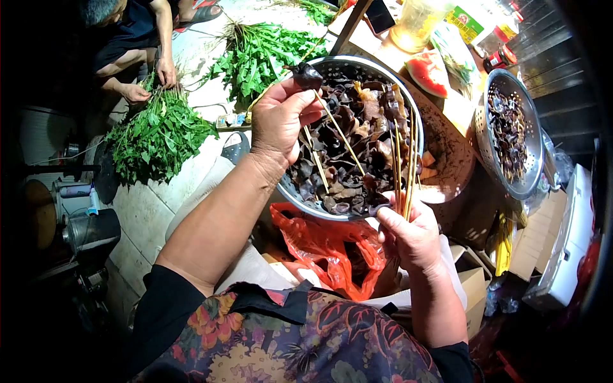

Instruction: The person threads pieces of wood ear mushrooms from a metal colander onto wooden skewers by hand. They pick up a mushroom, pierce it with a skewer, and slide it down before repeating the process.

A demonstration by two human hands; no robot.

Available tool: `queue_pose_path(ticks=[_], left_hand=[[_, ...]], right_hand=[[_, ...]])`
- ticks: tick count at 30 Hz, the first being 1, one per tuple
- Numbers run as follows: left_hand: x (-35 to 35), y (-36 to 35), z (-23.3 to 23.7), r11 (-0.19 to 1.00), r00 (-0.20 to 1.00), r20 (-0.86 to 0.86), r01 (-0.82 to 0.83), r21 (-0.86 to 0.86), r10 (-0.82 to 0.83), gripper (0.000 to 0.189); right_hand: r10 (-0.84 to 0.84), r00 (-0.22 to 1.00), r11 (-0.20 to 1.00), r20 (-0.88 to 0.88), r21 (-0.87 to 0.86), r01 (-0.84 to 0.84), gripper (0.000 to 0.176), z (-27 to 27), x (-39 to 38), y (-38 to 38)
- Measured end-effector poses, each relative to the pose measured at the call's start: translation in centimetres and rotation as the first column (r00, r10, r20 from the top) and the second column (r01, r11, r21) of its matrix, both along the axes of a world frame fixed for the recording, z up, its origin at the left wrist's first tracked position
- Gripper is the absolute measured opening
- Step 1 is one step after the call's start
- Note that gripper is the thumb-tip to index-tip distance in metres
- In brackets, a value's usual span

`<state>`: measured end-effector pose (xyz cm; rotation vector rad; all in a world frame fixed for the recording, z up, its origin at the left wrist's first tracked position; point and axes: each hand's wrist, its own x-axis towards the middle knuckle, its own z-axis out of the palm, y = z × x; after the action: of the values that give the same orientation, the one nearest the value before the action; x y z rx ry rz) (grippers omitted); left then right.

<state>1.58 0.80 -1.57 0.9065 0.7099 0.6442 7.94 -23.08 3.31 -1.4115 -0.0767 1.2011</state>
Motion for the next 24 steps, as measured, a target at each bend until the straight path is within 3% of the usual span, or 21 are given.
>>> queue_pose_path(ticks=[9,11,15,24], left_hand=[[0.1,-1.7,0.3,0.998,0.998,0.031,0.054,-0.017,-0.053,0.016],[-0.2,-1.2,0.0,0.985,0.987,0.144,0.094,-0.144,-0.073,0.013],[-0.2,-0.1,0.0,0.951,0.994,0.111,0.011,-0.310,0.025,0.011],[-0.5,0.2,0.0,0.914,0.993,0.115,0.015,-0.405,0.035,0.017]], right_hand=[[0.009,1.000,0.999,0.018,0.034,-0.010,0.023,-0.3,0.2,0.0],[0.009,0.999,0.999,0.035,0.035,-0.010,0.023,-0.2,0.0,0.0],[0.015,0.998,0.999,0.053,0.041,-0.017,0.023,-0.1,-0.3,-0.2],[0.020,0.978,1.000,0.206,-0.001,-0.020,0.021,-0.5,-1.2,0.0]])
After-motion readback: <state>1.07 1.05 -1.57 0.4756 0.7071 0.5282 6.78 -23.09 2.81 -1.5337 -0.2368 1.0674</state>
